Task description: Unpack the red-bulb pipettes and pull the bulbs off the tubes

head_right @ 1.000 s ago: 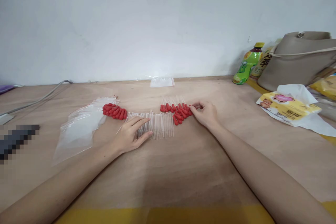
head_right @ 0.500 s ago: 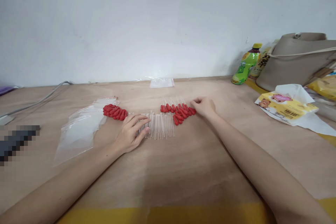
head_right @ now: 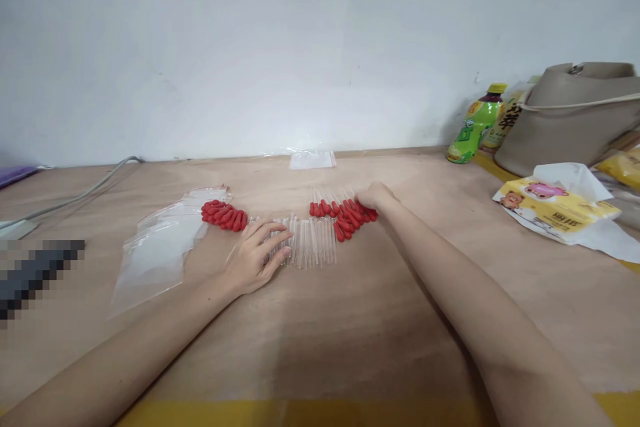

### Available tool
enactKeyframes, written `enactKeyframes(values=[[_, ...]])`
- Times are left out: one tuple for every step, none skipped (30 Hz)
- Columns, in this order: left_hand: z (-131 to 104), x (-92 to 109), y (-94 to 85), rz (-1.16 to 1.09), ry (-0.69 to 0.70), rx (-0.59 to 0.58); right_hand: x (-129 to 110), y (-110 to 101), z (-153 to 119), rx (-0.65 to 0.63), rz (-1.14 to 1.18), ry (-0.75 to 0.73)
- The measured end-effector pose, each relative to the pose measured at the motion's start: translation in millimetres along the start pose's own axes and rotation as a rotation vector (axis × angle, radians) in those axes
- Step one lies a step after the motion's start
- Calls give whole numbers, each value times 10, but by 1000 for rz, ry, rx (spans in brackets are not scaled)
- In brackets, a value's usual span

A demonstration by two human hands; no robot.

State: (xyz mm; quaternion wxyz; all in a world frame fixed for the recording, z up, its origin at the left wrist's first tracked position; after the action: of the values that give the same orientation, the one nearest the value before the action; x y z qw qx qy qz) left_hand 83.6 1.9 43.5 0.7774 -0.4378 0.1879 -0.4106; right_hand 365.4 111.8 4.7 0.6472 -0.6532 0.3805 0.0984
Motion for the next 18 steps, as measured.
enactKeyframes(values=[[-1,2,0,-2,2,0,3,5,-6,5,21,-3],[-2,3,1,-3,4,-2,6,9,-13,14,45,-11],[-1,4,3,-4,6,-5,6,12,-22,26,72,-24],[0,5,5,-6,9,-8,5,13,-33,43,100,-40],[2,6,6,-9,11,-11,1,14,-44,61,128,-59],[5,7,7,-13,13,-11,-5,15,-57,79,156,-79],[7,8,9,-19,15,-13,-14,15,-71,96,185,-98],[9,8,11,-24,16,-15,-25,14,-86,113,214,-117],[10,8,13,-27,16,-16,-40,10,-102,129,244,-134],[10,8,14,-29,17,-15,-58,0,-119,146,274,-149],[10,8,16,-30,18,-13,-79,-18,-135,162,304,-162],[9,7,17,-30,19,-12,-103,-44,-153,179,334,-173],[7,6,20,-29,18,-14,-130,-78,-172,197,364,-184],[5,6,23,-27,17,-16,-159,-121,-195,216,392,-195],[2,6,24,-25,16,-18,-189,-169,-224,237,419,-207],[0,5,25,-23,12,-20,-216,-218,-263,256,444,-218],[-3,3,21,-19,5,-15,-243,-264,-317,276,472,-236],[-5,0,13,-15,-1,-3,-271,-305,-389,296,497,-271]])
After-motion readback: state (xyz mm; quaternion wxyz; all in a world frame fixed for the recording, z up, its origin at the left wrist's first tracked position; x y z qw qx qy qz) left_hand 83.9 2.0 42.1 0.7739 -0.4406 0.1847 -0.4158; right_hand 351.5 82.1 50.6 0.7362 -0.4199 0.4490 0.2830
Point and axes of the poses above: each hand's wrist, its own z-axis towards the middle knuckle, its own y-axis out of the palm, x = y × z, the point moved 6 cm from there along z, towards the middle knuckle, and after that the axes turned 1 degree about -x, right-handed, at the moved point
